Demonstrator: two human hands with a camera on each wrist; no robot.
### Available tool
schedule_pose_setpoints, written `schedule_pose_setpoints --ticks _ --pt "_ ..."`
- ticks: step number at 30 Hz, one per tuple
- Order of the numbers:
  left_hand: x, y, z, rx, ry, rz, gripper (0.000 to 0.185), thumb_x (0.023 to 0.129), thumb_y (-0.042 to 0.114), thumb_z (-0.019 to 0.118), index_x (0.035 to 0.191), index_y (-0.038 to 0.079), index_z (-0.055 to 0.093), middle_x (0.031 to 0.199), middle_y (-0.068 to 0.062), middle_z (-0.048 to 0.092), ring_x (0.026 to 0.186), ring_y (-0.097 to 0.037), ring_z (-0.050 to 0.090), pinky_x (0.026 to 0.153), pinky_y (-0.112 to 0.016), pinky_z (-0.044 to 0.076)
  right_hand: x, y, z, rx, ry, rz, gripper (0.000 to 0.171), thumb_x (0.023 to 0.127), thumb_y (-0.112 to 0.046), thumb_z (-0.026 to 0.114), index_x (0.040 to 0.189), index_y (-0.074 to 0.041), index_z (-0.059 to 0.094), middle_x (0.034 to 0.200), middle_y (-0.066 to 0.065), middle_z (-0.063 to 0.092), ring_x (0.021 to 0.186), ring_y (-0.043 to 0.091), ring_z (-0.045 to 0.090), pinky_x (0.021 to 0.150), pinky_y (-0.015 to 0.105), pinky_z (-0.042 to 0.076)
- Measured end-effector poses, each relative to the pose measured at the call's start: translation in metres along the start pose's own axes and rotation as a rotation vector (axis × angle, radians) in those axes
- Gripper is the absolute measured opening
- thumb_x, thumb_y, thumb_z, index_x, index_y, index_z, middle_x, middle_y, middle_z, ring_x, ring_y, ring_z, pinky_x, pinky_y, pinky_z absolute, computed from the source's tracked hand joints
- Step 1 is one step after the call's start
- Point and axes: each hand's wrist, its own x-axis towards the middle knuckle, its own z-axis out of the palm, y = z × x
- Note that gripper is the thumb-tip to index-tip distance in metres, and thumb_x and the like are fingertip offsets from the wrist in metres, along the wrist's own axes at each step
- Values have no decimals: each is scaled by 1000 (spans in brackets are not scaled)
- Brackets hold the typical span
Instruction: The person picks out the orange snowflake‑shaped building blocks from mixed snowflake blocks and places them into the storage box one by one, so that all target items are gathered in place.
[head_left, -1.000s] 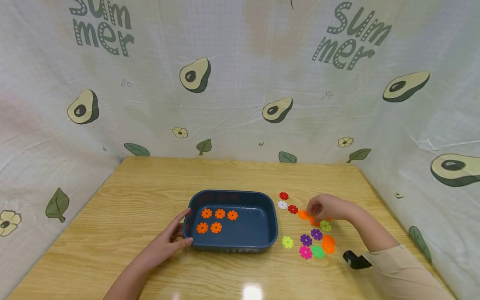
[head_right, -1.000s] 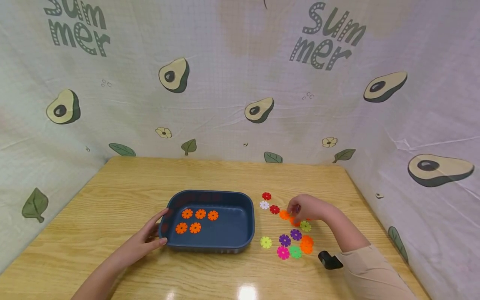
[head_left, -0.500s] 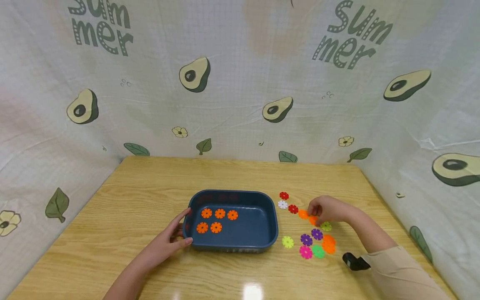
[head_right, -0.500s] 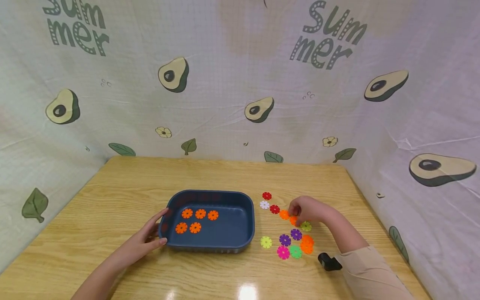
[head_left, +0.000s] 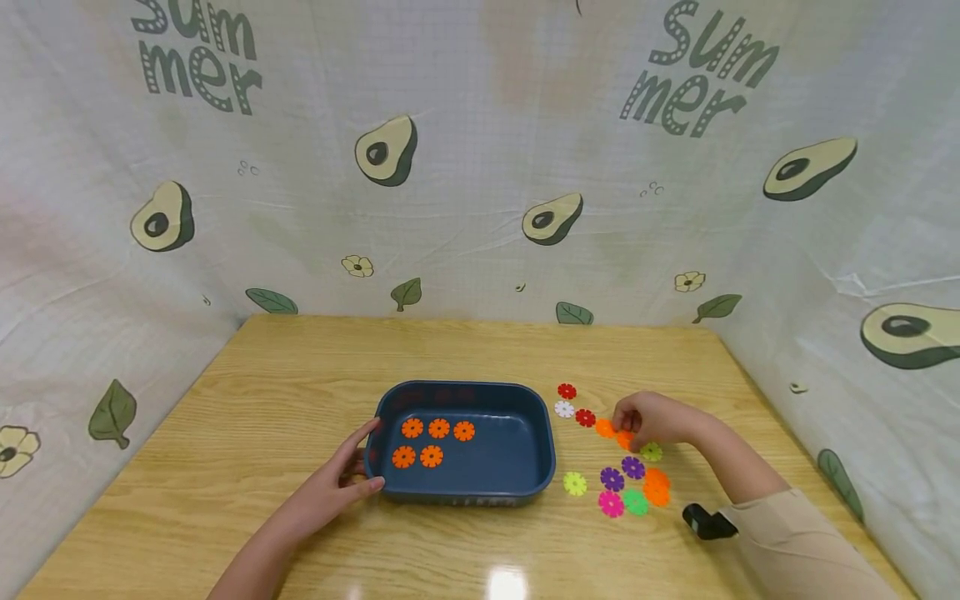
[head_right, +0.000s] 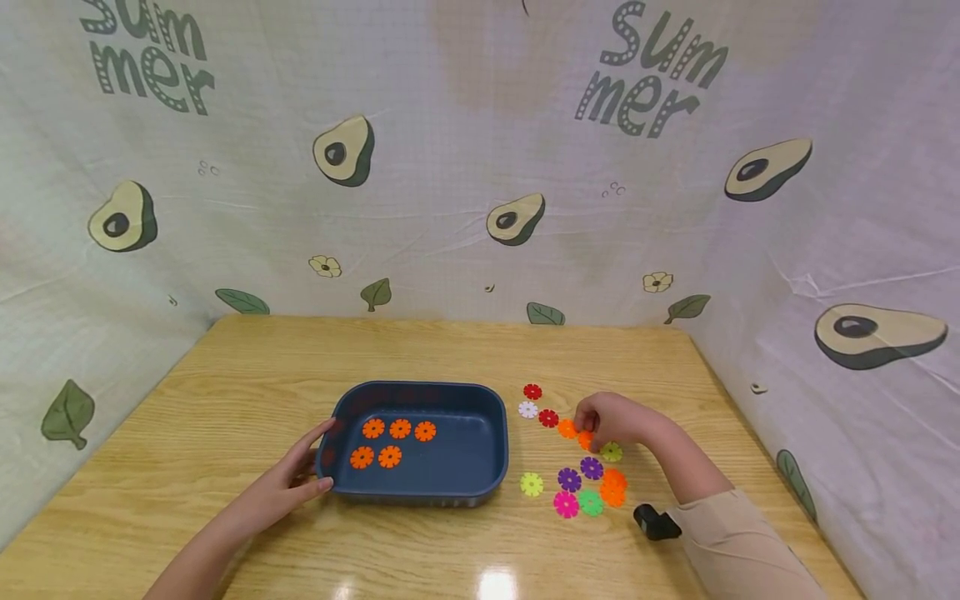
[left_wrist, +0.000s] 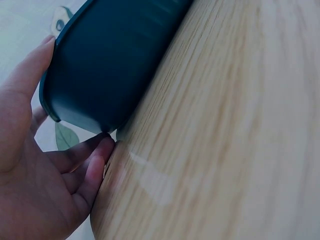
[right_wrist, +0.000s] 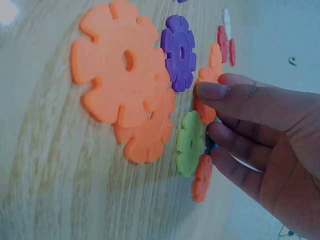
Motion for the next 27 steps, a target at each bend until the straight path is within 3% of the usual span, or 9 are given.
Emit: schedule_pose_setpoints --ticks 15,23,27 --pt "0 -1 0 1 -11 -3 78 96 21 65 157 23 16 142 -28 42 117 -33 53 86 -26 45 0 0 1 -19 21 -17 27 72 10 79 86 -8 63 80 3 55 73 19 48 63 30 47" --pt "0 -2 0 -3 -14 -3 78 96 19 64 157 23 16 141 -27 43 116 -32 53 86 -26 45 1 -2 1 -38 40 17 26 73 10 77 85 -10 67 81 0 58 71 19 50 62 31 48" --pt "0 -2 0 -6 -15 -4 78 96 19 64 157 23 16 141 -27 42 116 -32 53 87 -26 45 0 -5 -3 -46 39 -16 23 74 10 76 86 -9 70 82 -1 62 70 17 52 62 30 49"
